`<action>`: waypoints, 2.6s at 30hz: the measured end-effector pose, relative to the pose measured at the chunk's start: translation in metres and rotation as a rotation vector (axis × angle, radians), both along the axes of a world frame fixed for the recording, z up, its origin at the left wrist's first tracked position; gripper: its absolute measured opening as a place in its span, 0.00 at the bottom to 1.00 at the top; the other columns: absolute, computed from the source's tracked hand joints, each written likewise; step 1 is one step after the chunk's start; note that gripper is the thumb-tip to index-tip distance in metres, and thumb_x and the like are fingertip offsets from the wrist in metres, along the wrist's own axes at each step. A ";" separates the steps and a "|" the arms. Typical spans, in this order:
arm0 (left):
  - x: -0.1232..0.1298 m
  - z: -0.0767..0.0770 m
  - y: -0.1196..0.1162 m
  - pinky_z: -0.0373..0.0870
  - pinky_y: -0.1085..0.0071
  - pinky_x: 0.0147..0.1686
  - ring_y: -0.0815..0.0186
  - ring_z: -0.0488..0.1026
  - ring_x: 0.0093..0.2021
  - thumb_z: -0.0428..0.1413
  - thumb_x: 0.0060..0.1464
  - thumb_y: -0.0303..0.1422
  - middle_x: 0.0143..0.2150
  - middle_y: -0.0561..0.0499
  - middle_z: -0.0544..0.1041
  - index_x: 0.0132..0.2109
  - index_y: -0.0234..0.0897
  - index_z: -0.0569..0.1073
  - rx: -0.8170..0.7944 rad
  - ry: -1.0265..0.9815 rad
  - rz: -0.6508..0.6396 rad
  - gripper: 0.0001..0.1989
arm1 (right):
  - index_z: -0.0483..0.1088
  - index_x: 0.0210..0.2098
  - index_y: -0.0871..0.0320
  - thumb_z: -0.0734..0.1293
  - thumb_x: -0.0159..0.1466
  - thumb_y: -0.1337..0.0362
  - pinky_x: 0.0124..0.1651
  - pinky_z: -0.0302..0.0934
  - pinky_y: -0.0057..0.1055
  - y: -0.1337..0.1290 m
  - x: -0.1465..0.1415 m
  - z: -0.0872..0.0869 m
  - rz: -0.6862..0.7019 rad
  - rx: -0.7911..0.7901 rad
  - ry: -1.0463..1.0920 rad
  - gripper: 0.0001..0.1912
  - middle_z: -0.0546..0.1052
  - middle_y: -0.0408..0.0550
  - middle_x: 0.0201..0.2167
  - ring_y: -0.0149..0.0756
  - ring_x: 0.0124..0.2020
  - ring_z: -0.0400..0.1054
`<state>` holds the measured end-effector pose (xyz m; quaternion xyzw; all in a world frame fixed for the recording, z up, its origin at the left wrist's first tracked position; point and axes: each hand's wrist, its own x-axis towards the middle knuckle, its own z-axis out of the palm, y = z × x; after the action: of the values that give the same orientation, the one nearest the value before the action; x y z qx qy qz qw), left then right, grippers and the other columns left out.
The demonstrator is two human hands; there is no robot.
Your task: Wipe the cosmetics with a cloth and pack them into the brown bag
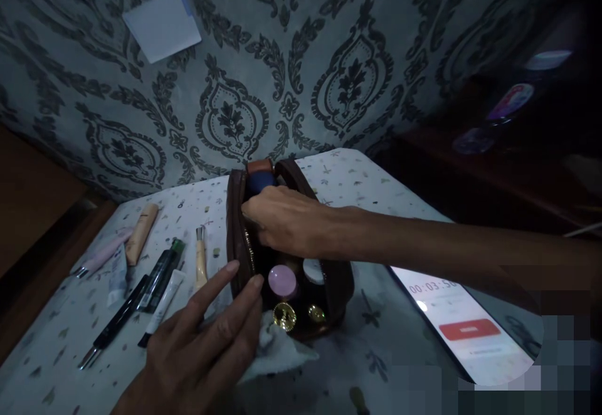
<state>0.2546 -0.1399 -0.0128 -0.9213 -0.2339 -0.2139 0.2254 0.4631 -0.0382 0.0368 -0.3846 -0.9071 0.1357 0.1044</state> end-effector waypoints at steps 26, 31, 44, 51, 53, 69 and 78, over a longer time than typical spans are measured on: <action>0.008 0.001 -0.002 0.78 0.67 0.42 0.51 0.59 0.68 0.44 0.62 0.20 0.58 0.45 0.75 0.49 0.31 0.76 0.024 -0.071 0.009 0.18 | 0.76 0.38 0.68 0.66 0.59 0.75 0.35 0.56 0.28 0.007 -0.007 0.026 0.390 -0.118 -0.420 0.09 0.78 0.52 0.35 0.35 0.35 0.68; 0.008 -0.002 -0.003 0.78 0.66 0.42 0.51 0.61 0.67 0.44 0.61 0.19 0.57 0.44 0.76 0.51 0.31 0.75 0.009 -0.095 0.023 0.19 | 0.76 0.38 0.68 0.65 0.59 0.77 0.36 0.57 0.28 0.004 -0.005 0.023 0.370 -0.117 -0.433 0.10 0.78 0.54 0.37 0.37 0.37 0.69; 0.006 -0.002 -0.005 0.77 0.67 0.40 0.51 0.60 0.67 0.45 0.58 0.16 0.59 0.44 0.75 0.54 0.31 0.73 0.006 -0.055 0.034 0.21 | 0.77 0.40 0.68 0.67 0.60 0.74 0.39 0.58 0.26 0.016 0.001 0.017 0.346 -0.145 -0.232 0.10 0.79 0.51 0.36 0.36 0.38 0.69; 0.006 -0.004 -0.007 0.76 0.64 0.42 0.50 0.59 0.68 0.44 0.59 0.16 0.61 0.45 0.72 0.56 0.32 0.71 -0.035 -0.046 0.055 0.22 | 0.79 0.38 0.64 0.59 0.54 0.86 0.46 0.60 0.24 0.030 0.002 0.013 0.539 -0.333 -0.165 0.22 0.81 0.48 0.37 0.34 0.42 0.72; 0.007 -0.004 -0.006 0.76 0.64 0.41 0.50 0.59 0.68 0.44 0.59 0.16 0.61 0.45 0.72 0.56 0.32 0.71 -0.032 -0.043 0.044 0.22 | 0.79 0.37 0.64 0.60 0.53 0.87 0.46 0.60 0.25 0.028 0.002 0.013 0.500 -0.309 -0.173 0.22 0.81 0.48 0.38 0.35 0.43 0.72; 0.008 -0.001 -0.004 0.75 0.66 0.41 0.51 0.60 0.67 0.45 0.58 0.16 0.58 0.43 0.75 0.53 0.30 0.74 0.000 -0.055 0.022 0.21 | 0.76 0.36 0.67 0.63 0.55 0.82 0.37 0.58 0.25 0.015 0.000 0.016 0.286 -0.190 -0.162 0.13 0.78 0.48 0.33 0.33 0.36 0.69; 0.004 -0.005 0.000 0.74 0.61 0.48 0.49 0.58 0.68 0.45 0.56 0.15 0.59 0.42 0.74 0.54 0.27 0.72 0.011 -0.065 -0.031 0.22 | 0.75 0.31 0.67 0.63 0.57 0.80 0.34 0.57 0.25 0.013 -0.001 0.012 0.259 -0.097 -0.204 0.09 0.78 0.51 0.32 0.33 0.33 0.66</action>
<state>0.2589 -0.1395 -0.0175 -0.9162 -0.2257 -0.2482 0.2193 0.4624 -0.0253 0.0487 -0.2808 -0.9473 0.1520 -0.0252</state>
